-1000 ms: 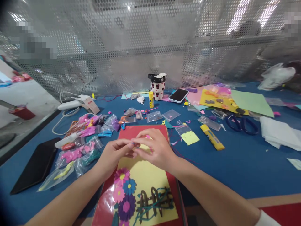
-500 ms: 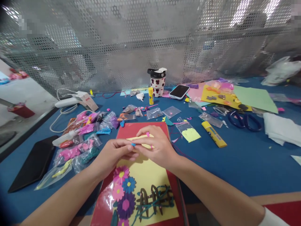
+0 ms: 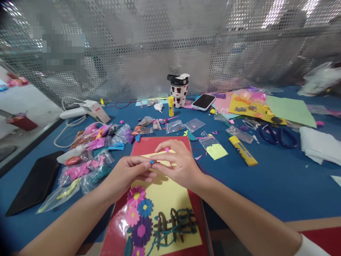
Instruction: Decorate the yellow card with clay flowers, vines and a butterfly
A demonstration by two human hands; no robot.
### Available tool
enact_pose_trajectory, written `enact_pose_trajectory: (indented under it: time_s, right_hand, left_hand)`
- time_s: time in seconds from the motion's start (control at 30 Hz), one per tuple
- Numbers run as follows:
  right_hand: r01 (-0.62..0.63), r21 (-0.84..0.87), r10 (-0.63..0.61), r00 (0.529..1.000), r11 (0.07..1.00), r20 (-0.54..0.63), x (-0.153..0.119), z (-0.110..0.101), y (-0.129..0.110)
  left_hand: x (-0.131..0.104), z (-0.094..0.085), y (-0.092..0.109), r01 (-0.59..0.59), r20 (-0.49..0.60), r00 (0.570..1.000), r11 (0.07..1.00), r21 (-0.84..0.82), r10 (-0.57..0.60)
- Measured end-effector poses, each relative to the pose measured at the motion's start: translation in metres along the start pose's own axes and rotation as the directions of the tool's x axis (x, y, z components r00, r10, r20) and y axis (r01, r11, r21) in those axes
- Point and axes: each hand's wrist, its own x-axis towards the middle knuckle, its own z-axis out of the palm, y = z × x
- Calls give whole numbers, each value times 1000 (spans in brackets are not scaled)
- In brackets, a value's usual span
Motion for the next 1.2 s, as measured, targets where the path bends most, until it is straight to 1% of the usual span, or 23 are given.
enact_pose_trajectory:
  time_s: [0.17,0.27,0.5,0.67,0.87,0.97,1.1,1.2]
  right_hand:
    - [81,-113,-83,997,990,-6,1,-2,0]
    - [88,-142,-89,996,986,-3,2,-1,0]
    - [100,-133,-105,994,986,-31,2,-1,1]
    - [93,-117,-93,996,989,5,2,0,0]
    - [110,-118,-107,994,987,25,2,-1,0]
    - [104,-123,-101,994,987,31,2,-1,0]
    - [98,-125,-99,995,987,-3,2,-3,1]
    - [87,-120,-90,996,989,-25,2,-3,2]
  left_hand:
    - [2,1,0,30,-43,999,999,17,-29]
    - [3,1,-1,29,-51,998,1000,11,-28]
    - [0,0,-3,22,-9,1000,999,-32,-22]
    - [0,2,-4,40,-23,999,998,-53,-42]
    - [1,3,-4,40,6,999,995,-89,-40]
    - [1,2,-3,52,45,998,992,-119,-47]
    - [0,1,-4,63,65,996,985,-162,-53]
    - [0,0,-5,64,58,997,987,-147,-56]
